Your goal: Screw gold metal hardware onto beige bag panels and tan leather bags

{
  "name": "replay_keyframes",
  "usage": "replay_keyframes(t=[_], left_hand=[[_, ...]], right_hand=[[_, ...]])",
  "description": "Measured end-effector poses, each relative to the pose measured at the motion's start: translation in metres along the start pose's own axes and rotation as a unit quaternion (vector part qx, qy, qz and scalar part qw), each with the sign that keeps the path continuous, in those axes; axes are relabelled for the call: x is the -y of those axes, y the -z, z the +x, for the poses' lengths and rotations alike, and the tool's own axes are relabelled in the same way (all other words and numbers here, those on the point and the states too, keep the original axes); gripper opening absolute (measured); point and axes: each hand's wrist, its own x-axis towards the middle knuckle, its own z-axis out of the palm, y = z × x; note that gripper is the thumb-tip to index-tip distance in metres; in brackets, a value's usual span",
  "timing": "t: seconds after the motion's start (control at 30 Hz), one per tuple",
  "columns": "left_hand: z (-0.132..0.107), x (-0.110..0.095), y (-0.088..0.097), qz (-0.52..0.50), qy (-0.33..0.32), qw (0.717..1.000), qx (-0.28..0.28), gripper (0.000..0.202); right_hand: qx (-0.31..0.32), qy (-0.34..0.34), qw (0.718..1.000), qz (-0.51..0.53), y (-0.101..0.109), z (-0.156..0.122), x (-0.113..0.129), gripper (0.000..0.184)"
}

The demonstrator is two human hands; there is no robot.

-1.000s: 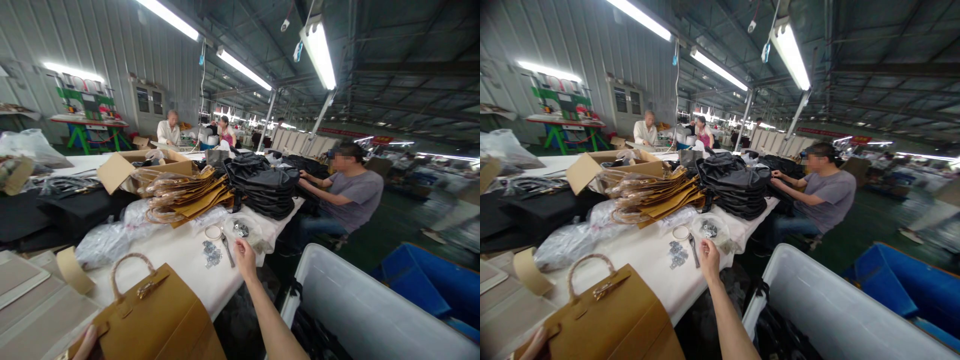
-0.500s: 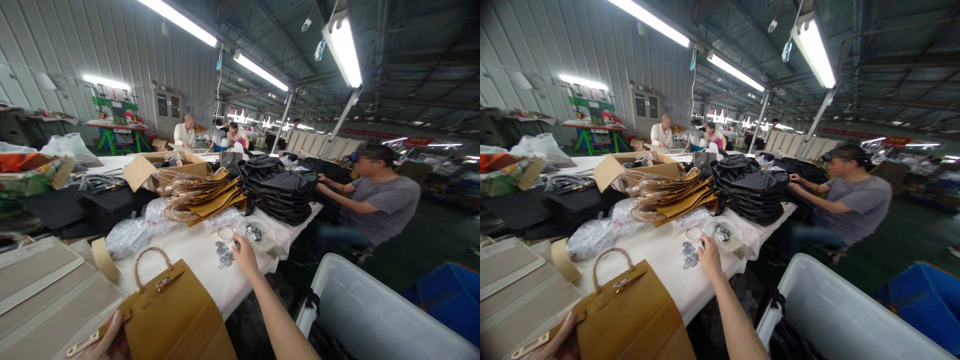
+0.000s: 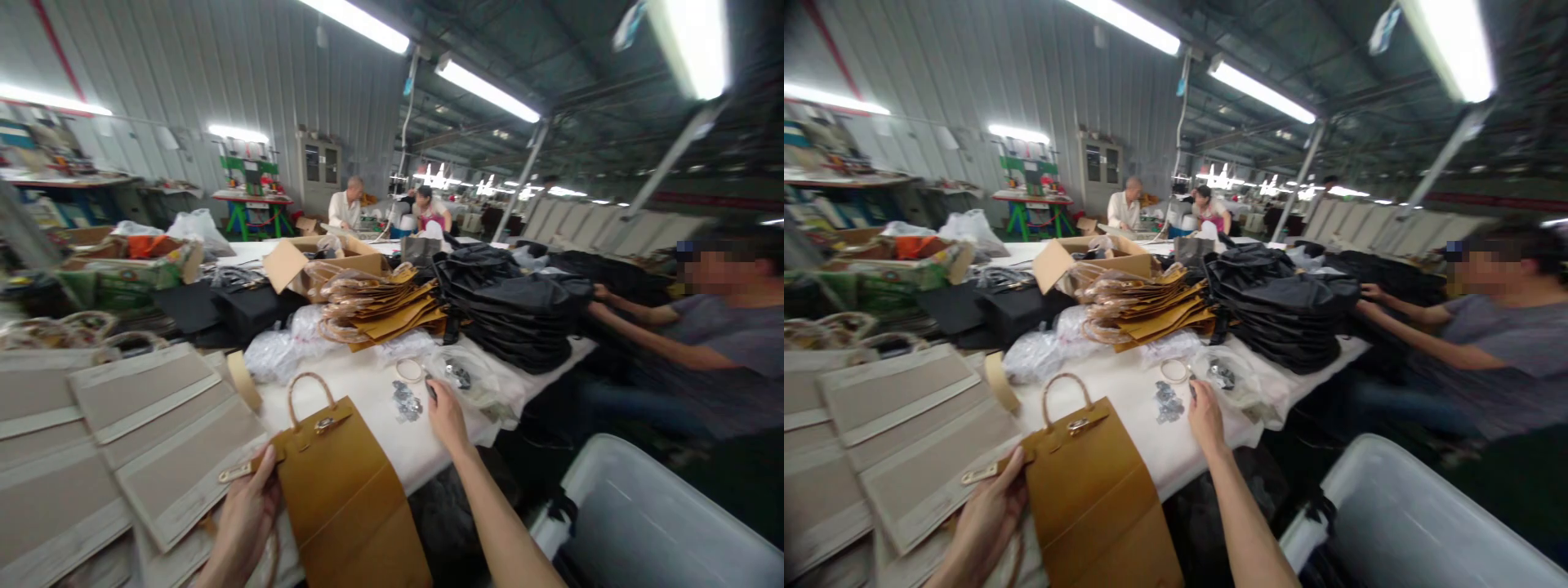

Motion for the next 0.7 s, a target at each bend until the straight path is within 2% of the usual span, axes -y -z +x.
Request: replay_keyframes(t=[0.1,0.17,0.33,0.43,0.5,0.6,0.7], left_hand=[[-0.003,0.003,0.000,-0.016,-0.016,0.999,0.028,0.029],[-0.002,0.005,0.000,-0.019,-0.022,0.999,0.039,0.031],[-0.005,0.006,-0.001,0.006,-0.025,0.999,0.031,0.039],[-0.011,0.004,-0.004,0.027,-0.017,0.998,0.051,0.049],[-0.014,0.003,-0.008,0.027,-0.010,0.997,0.071,0.054],[-0.018,0.002,-0.016,0.013,-0.006,0.996,0.091,0.057],[-0.022,0.003,-0.023,-0.008,0.000,0.994,0.105,0.055]], right_hand=[[-0.014,0.019,1.000,0.001,-0.008,-0.005,0.018,0.038],[-0.001,0.038,0.999,0.031,-0.016,-0.008,0.038,0.041],[0.113,0.066,0.981,0.140,-0.033,-0.018,0.110,0.060],[0.172,0.080,0.968,0.163,-0.042,-0.023,0.141,0.060],[0.179,0.060,0.966,0.179,-0.048,-0.025,0.150,0.053],[0.146,-0.010,0.963,0.226,-0.055,-0.027,0.152,0.043],[0.119,-0.110,0.943,0.291,-0.057,-0.028,0.146,0.048]])
